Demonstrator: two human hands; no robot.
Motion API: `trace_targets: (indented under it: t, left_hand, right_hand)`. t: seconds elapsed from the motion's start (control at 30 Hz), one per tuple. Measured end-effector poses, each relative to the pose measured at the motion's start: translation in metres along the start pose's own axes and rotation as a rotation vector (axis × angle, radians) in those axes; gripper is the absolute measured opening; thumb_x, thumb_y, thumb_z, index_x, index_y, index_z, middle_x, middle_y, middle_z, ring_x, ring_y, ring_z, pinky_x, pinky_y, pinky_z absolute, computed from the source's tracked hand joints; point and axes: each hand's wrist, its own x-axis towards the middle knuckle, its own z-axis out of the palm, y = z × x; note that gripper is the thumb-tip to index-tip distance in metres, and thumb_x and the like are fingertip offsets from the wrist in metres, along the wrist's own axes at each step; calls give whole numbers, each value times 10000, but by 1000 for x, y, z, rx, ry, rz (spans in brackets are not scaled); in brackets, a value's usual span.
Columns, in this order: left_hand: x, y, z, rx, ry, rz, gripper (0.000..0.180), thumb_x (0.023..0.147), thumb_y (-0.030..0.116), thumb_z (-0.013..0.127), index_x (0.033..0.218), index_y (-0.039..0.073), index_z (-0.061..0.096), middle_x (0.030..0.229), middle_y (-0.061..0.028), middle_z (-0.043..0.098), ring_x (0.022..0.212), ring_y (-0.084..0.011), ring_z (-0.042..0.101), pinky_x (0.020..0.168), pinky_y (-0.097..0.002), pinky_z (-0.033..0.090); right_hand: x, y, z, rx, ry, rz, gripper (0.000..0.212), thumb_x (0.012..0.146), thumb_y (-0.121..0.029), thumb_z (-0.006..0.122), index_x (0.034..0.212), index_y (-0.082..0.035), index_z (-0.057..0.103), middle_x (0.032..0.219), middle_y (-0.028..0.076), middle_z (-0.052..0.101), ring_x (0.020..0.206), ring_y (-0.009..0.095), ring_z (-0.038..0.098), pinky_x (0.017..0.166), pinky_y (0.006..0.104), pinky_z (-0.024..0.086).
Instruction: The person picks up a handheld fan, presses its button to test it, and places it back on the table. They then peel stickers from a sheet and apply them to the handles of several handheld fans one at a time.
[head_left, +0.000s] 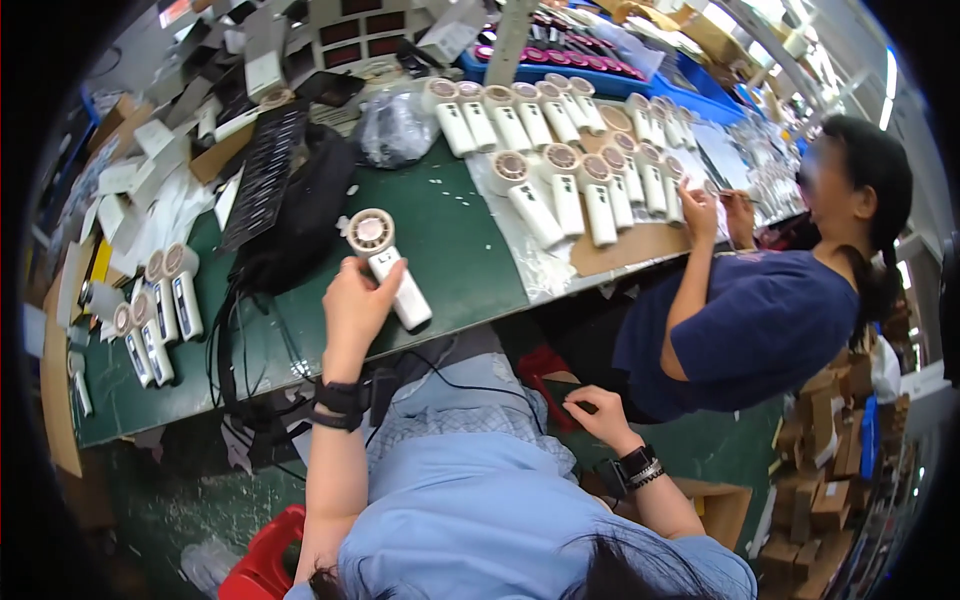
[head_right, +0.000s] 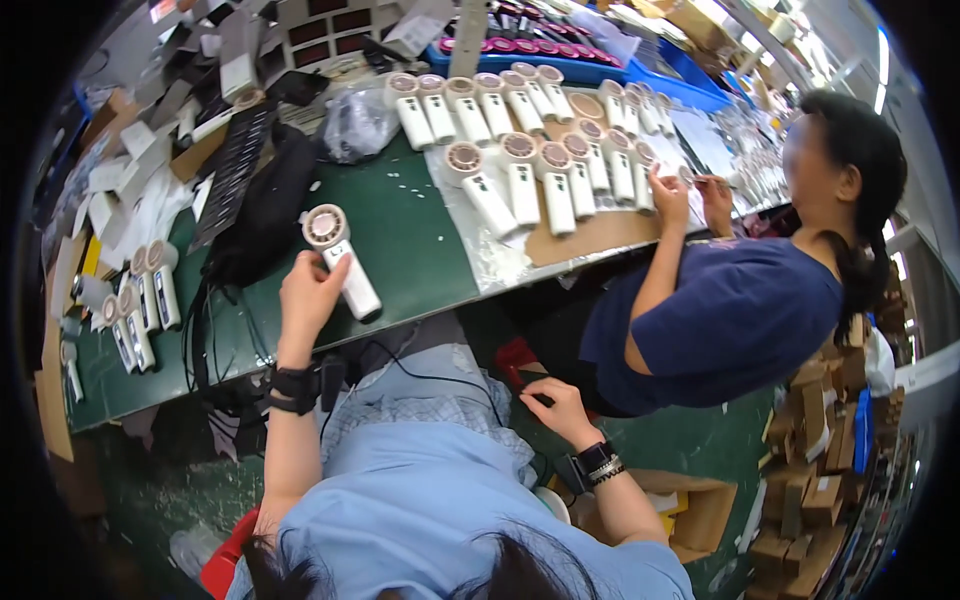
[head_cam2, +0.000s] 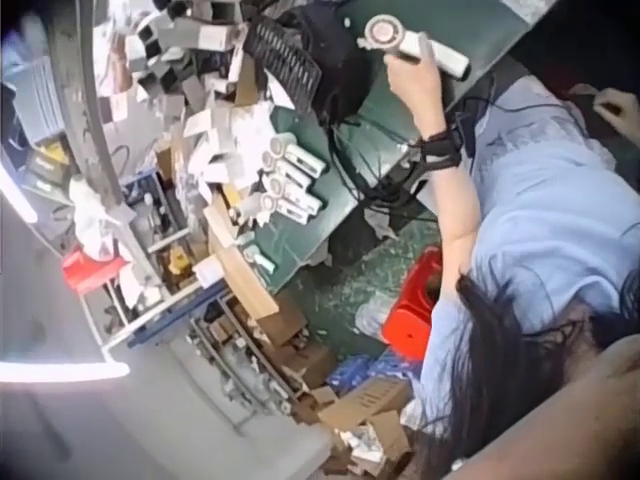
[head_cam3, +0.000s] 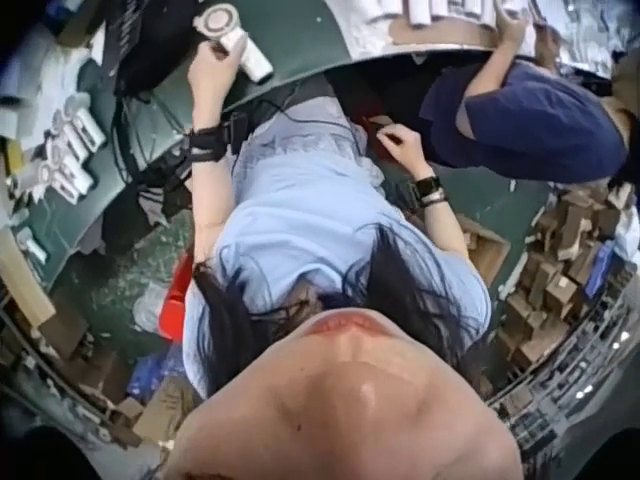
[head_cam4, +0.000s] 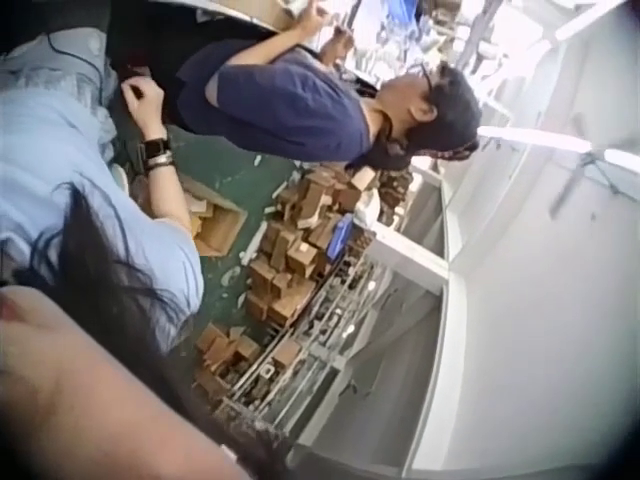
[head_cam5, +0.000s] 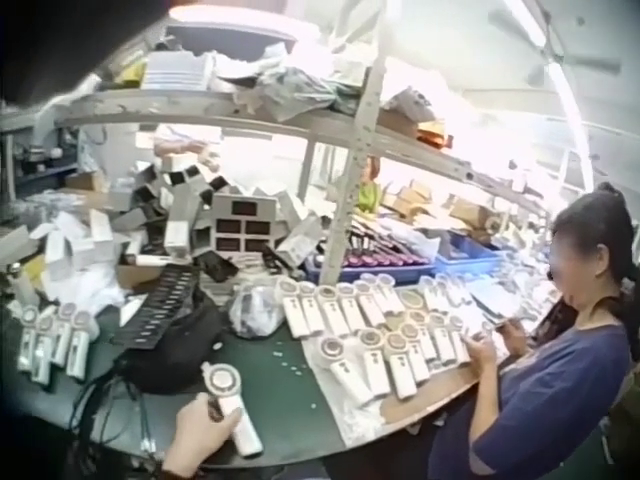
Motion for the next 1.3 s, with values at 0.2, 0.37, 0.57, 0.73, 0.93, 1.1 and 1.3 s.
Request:
trace_targets:
  t: [0.2,0.37,0.57,0.73,0.93,1.1,1.3]
  left_hand:
    - [8,11,14,223,64,85,704,702,485,769,1029,-93,533,881,-231,665,866,-376,676,781,-430,542]
    - [18,3,10,48,-70,84,664,710,403,742,1072,-95,493,947,-254,651,847,-390,670,779,-422,548]
    - [8,-9,18,-773,-400,-155,467,743,137,745,1087,-38,484,949,-170,665,815,-232,689,715,-338,563]
    - [-11,13,11,-1135,-642,-194,424,761,-4,713,1108,-2,468,969,-115,655,819,-149,669,709,-286,553]
    - [-37,18,-4,-1269,-554,-175,430,789,-33,680,1142,11,439,992,-75,611,839,-158,654,740,-280,541]
    - [-52,18,-20,-1297,-395,38,448,834,-7,607,1214,23,370,1097,-103,558,995,-175,607,855,-335,511]
    - [-55,7,-24,-1546,-391,114,475,920,127,486,1334,39,270,1210,-143,494,1142,-204,523,986,-395,432]
  right_hand:
    - [81,-71,8,352,65,-15,88,835,-18,705,913,16,684,921,106,702,783,139,670,697,258,540]
    - [104,-88,41,766,119,75,97,868,19,654,963,31,664,960,92,688,796,121,656,707,246,534]
    - [132,-120,44,971,106,151,163,878,70,617,1040,62,641,970,77,653,854,122,649,767,248,540]
    - [151,-143,37,946,155,-32,233,877,97,578,1102,63,627,1085,109,610,901,145,643,822,271,523]
    - [165,-164,41,841,56,-136,260,848,123,601,1097,59,642,1135,123,577,915,153,642,794,257,534]
    - [172,-188,51,667,91,-258,270,800,121,669,1060,47,668,1069,123,620,863,148,647,722,234,540]
    - [186,-217,52,393,193,-471,278,748,75,745,1017,25,697,961,115,665,800,142,647,659,232,530]
